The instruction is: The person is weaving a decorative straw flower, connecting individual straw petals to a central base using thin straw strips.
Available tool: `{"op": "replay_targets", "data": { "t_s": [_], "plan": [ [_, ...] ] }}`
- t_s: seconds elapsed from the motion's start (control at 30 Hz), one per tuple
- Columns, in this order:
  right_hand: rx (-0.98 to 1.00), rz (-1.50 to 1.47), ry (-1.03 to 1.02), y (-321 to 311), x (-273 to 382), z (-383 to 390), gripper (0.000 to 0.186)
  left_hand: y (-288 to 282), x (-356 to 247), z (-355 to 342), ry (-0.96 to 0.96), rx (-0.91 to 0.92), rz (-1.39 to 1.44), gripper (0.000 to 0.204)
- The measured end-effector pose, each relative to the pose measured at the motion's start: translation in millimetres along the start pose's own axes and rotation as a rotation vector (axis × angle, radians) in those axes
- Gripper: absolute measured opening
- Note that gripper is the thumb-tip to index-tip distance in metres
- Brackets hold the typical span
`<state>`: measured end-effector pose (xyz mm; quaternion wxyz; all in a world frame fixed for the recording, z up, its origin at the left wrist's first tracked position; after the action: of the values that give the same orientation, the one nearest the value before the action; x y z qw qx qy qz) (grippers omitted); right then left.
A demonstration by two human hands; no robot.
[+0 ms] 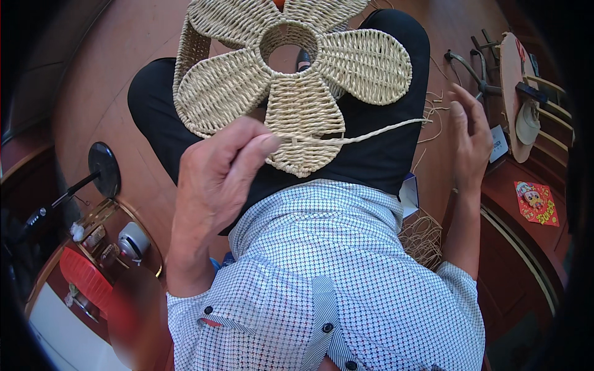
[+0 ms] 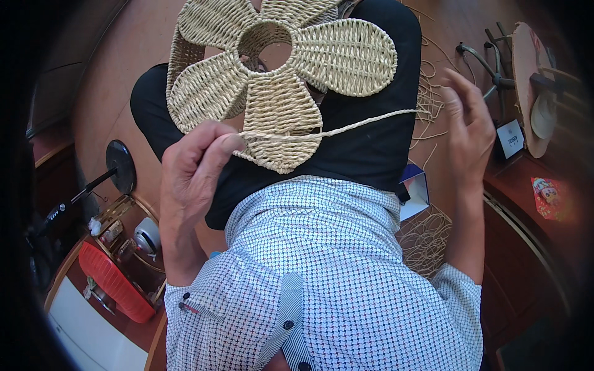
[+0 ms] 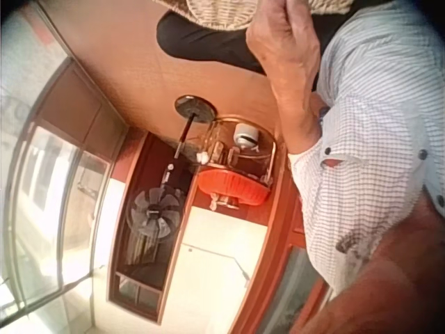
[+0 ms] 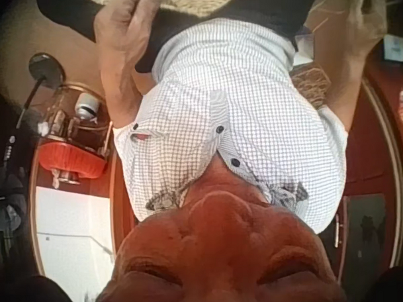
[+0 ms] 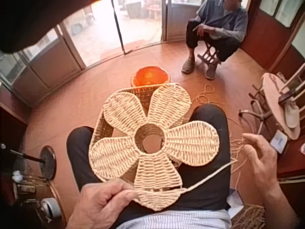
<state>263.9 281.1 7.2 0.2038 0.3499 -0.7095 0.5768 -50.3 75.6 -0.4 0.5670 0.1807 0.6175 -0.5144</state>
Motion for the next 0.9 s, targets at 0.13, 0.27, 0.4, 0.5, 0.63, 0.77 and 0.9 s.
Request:
{"op": "replay_targets", "data": {
  "t_s": [0.13, 0.27, 0.4, 0.5, 0.63, 0.77, 0.9],
  "plan": [
    [0.242, -0.246, -0.503, 45.1, 115.5, 56.3, 0.044, 25.6, -25.9, -2.1, 0.099, 0.047, 0.029, 0.02],
    [0.397, -0.524, -0.33, 75.1, 128.9, 87.2, 0.034, 39.9, -34.0, 2.9, 0.173, 0.077, 0.005, 0.017],
    [0.452, -0.421, -0.123, 70.2, 101.7, 90.7, 0.024, 28.9, -15.8, 8.1, 0.066, 0.054, 0.052, 0.018],
    [0.458, -0.335, 0.205, 59.5, 58.2, 95.2, 0.016, 9.7, 14.1, 10.7, -0.088, -0.028, 0.182, 0.023],
    [0.532, -0.142, 0.439, 52.7, 13.4, 110.6, 0.011, -13.7, 46.4, 10.4, -0.172, -0.157, 0.296, 0.029],
    [0.481, 0.04, 0.198, 48.7, 19.4, 105.0, 0.009, -7.7, 55.4, 14.0, -0.206, -0.152, 0.288, 0.027],
    [0.401, -0.01, 0.216, 61.1, 23.4, 101.0, 0.011, 4.7, 48.4, 12.5, -0.191, -0.138, 0.319, 0.025]
  ]
}}
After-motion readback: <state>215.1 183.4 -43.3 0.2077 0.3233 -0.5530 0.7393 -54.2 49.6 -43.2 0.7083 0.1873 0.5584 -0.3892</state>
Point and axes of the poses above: each hand's wrist, its own z-axis away from the middle knuckle, its own y-axis out of the palm, x = y × z, the point moved 8 cm from there along -z, towards the middle knuckle, and after that the axes turned 15 degrees about -x, right-handed, at the moved point
